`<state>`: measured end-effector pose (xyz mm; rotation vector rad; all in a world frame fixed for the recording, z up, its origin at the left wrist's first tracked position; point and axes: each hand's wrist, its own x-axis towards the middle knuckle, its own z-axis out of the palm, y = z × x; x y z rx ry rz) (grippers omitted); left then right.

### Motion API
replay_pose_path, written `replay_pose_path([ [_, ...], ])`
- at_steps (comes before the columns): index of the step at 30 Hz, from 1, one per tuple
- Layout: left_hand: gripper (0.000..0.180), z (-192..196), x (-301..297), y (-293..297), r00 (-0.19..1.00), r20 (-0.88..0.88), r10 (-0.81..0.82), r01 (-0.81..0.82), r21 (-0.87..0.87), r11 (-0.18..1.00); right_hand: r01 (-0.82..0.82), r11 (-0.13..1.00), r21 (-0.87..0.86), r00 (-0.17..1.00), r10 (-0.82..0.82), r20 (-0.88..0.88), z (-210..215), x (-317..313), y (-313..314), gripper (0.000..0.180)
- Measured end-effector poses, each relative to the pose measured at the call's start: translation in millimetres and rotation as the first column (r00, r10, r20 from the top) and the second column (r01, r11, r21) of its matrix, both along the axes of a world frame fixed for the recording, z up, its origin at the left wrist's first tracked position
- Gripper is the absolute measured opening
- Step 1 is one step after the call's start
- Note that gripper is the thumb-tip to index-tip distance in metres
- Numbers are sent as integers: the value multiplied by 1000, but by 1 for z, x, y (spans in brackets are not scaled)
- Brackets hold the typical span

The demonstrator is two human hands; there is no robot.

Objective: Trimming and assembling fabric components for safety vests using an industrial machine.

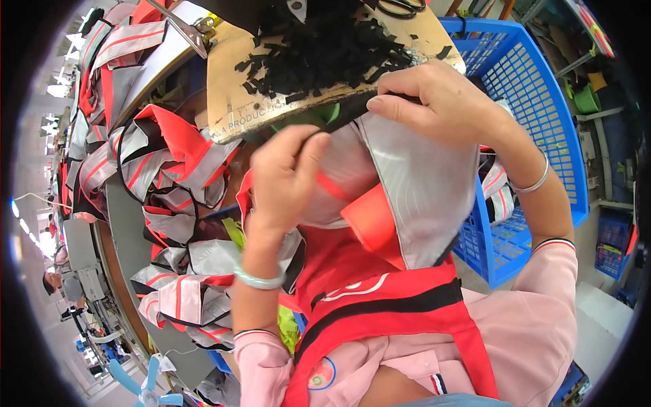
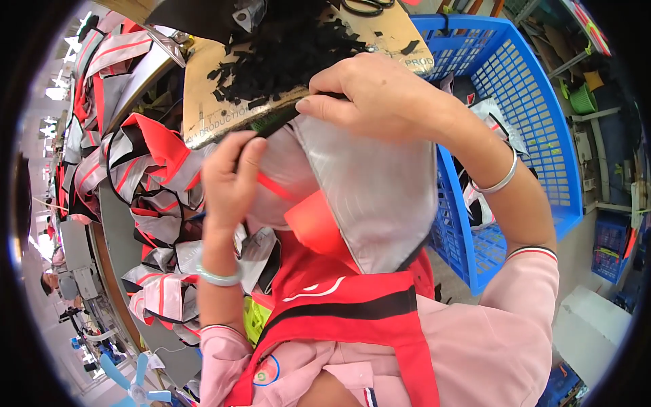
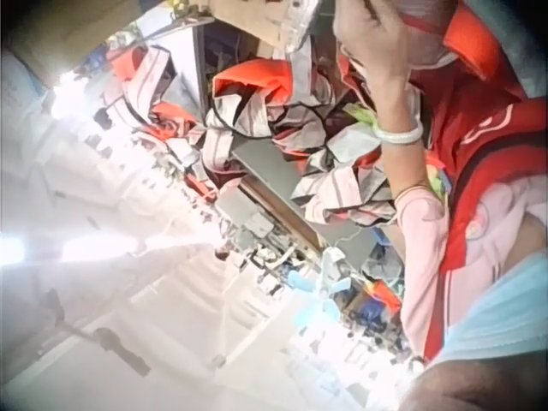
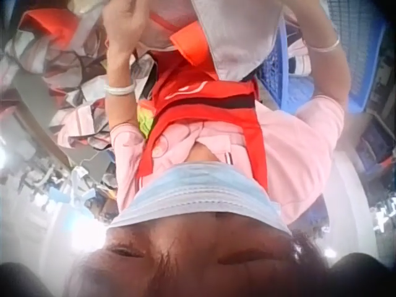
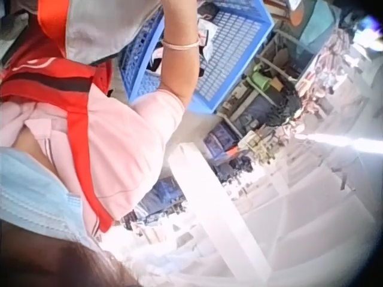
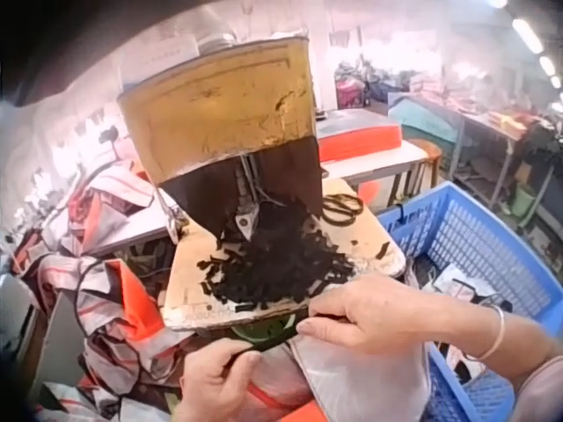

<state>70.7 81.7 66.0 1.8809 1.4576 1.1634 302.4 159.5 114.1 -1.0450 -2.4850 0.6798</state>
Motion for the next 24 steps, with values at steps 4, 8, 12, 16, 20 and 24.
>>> replay_pose_path([
  [4,15,46,-38,38,977,-109,-184,178,-69,982,27,988,-152,985,-52,-162,-5,-16,11,44],
  [8,20,53,-49,70,976,-82,-200,184,-172,968,147,973,-177,972,-175,-154,-10,-30,28,41],
  [12,25,51,-55,101,979,-59,-197,173,-281,944,192,971,-143,950,-220,-222,-18,-37,52,39],
  [16,31,48,-61,126,984,44,-172,177,-336,925,229,959,-167,957,-253,-144,-17,-41,72,38],
  [20,29,46,-57,138,983,111,-147,179,-389,904,274,951,-143,948,-292,-126,-20,-42,86,40],
  [24,31,38,-63,149,987,85,-136,159,-375,913,265,959,-100,950,-278,-145,-22,-45,91,42],
])
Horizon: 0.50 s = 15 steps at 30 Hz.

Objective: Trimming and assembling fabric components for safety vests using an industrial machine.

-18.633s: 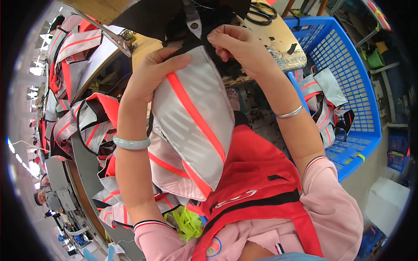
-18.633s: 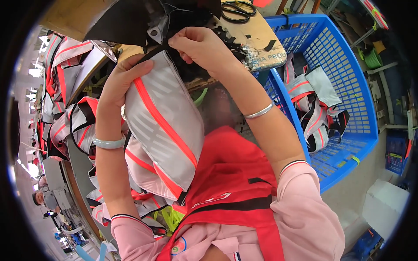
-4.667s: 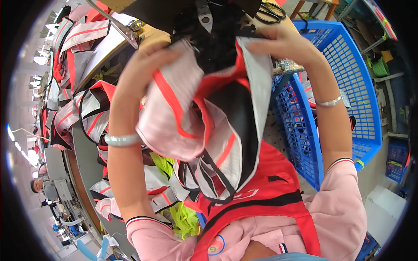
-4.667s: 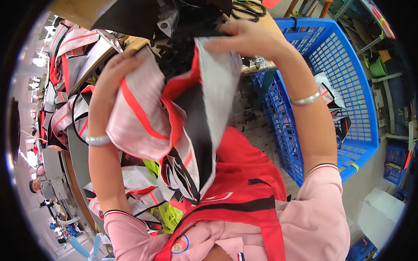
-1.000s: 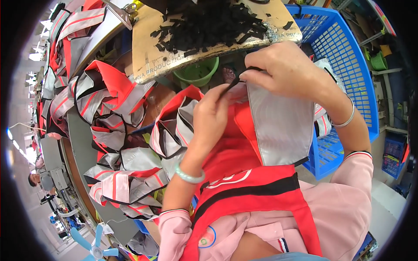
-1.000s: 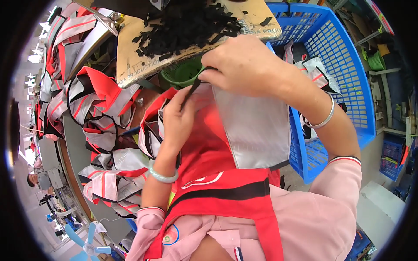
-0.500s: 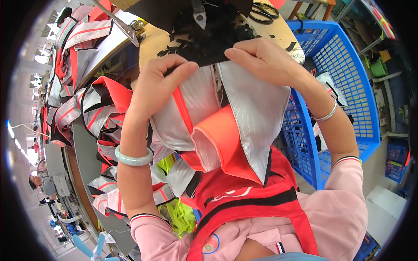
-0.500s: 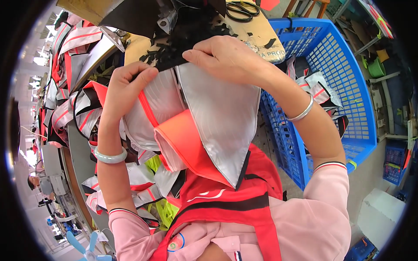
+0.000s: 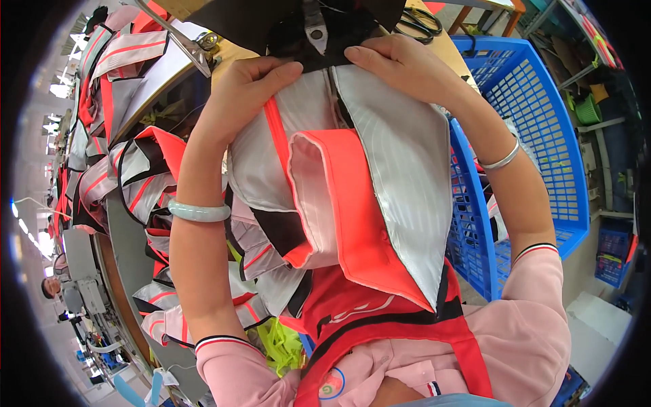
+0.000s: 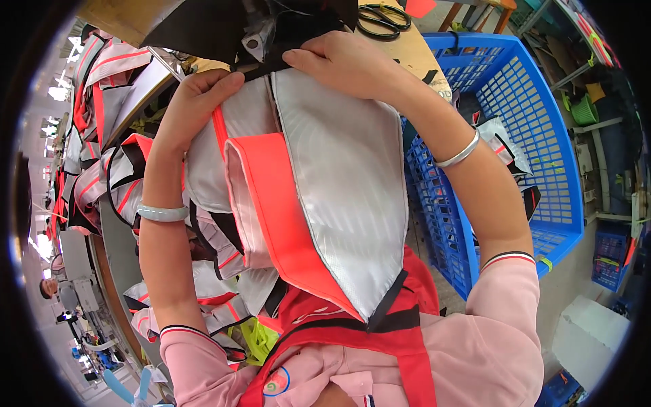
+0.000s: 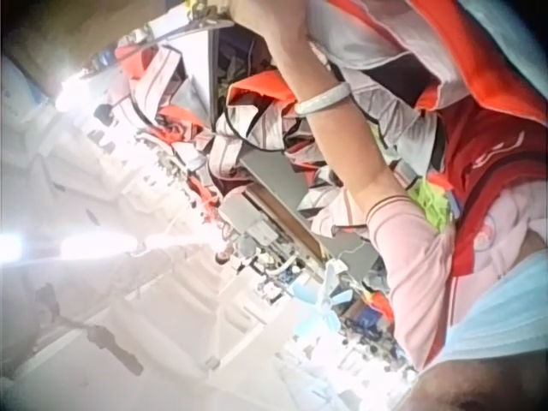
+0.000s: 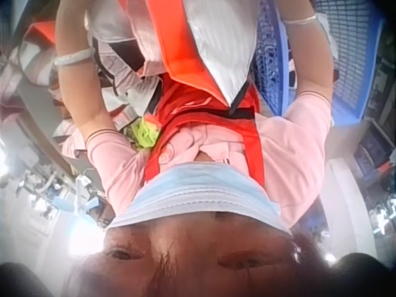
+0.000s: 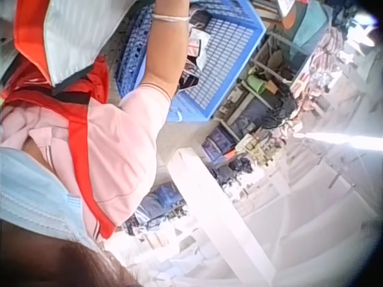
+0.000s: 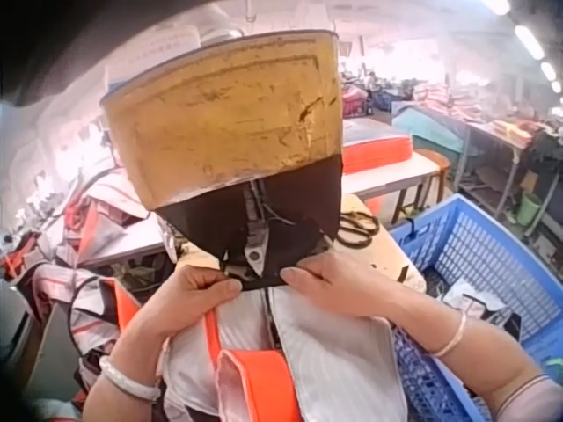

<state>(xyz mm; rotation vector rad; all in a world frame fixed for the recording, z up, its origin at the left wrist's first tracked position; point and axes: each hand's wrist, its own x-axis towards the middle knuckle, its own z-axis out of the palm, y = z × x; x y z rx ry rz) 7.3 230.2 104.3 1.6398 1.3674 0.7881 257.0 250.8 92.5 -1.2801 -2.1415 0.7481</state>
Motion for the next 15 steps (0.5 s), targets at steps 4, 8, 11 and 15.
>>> replay_pose_path([
  [4,39,4,-5,3,999,-38,8,-8,1,1000,-12,1000,21,999,12,37,5,-1,7,42],
  [8,39,4,0,6,1000,-22,13,-12,33,999,16,996,84,1000,-15,-7,6,2,10,42],
  [11,39,2,-6,7,998,10,68,-69,64,996,-31,979,203,994,9,106,8,10,13,41],
  [15,33,6,-16,-9,995,-96,21,-21,5,1000,-72,986,152,996,79,-44,5,45,-2,37],
])
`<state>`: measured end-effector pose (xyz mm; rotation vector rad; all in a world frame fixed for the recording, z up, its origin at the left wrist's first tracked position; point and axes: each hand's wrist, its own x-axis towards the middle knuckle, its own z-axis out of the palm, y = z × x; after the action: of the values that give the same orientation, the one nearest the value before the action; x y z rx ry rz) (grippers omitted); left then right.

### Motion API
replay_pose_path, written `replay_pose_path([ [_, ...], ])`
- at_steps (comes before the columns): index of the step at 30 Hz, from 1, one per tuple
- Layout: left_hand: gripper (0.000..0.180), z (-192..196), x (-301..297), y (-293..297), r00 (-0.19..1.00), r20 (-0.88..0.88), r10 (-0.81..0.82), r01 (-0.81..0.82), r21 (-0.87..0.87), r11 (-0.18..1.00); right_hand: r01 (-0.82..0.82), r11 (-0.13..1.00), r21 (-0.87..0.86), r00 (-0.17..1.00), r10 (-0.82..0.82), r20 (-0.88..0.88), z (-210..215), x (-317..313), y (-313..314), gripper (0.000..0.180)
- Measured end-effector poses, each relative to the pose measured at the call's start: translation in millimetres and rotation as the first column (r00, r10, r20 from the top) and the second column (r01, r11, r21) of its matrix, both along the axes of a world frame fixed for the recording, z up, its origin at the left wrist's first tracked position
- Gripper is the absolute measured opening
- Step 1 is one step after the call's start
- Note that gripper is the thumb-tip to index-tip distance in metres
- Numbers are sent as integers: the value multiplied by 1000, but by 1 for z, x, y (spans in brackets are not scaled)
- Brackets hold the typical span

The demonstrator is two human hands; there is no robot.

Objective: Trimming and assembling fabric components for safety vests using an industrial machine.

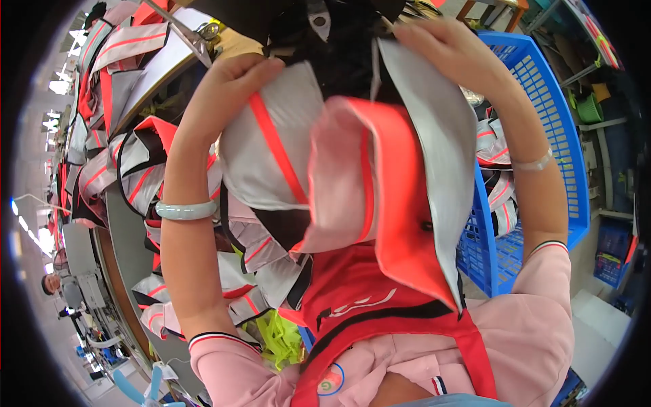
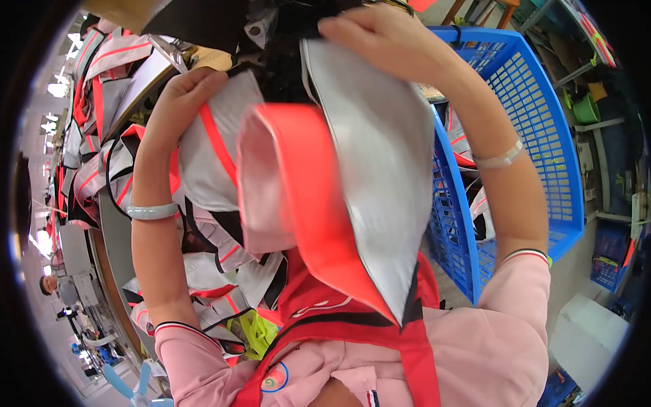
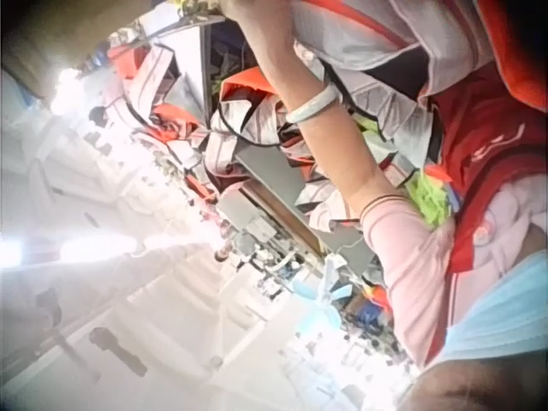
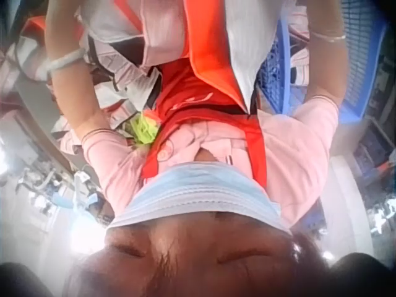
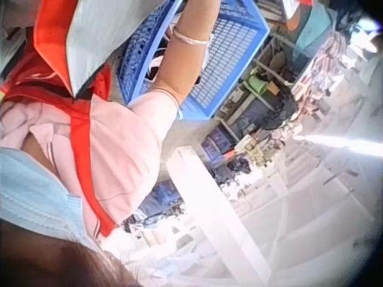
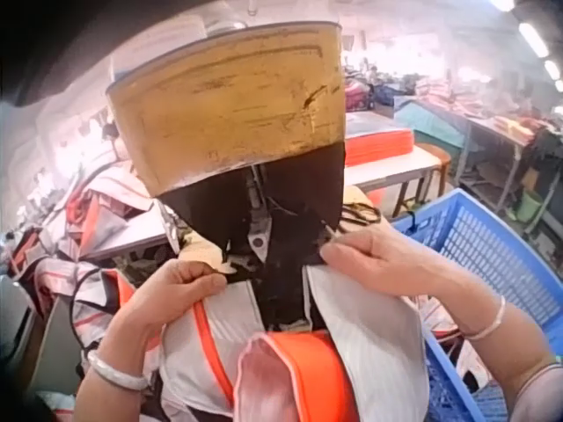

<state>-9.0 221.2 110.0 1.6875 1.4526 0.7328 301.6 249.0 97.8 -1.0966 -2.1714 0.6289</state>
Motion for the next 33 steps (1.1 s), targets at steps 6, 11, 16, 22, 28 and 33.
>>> replay_pose_path([
  [6,24,-9,58,-43,828,-196,-525,524,-61,849,-477,876,-74,873,482,70,-5,-26,-130,20],
  [11,27,-40,93,-51,817,-21,-576,510,-441,739,-257,957,133,896,184,404,-54,-55,-149,36],
  [16,25,-76,86,-73,862,200,-465,506,-376,776,-190,967,169,918,113,380,-74,-57,-167,22],
  [22,40,-109,60,-160,942,-308,-130,203,216,955,-65,938,342,969,-23,246,-73,-26,-144,15],
  [28,29,-81,52,-161,999,-12,46,-43,203,978,-60,897,438,998,56,23,-67,-24,-120,17],
  [33,23,5,33,-124,985,-42,-165,167,72,983,-17,941,339,999,26,-24,-15,-20,-109,18],
])
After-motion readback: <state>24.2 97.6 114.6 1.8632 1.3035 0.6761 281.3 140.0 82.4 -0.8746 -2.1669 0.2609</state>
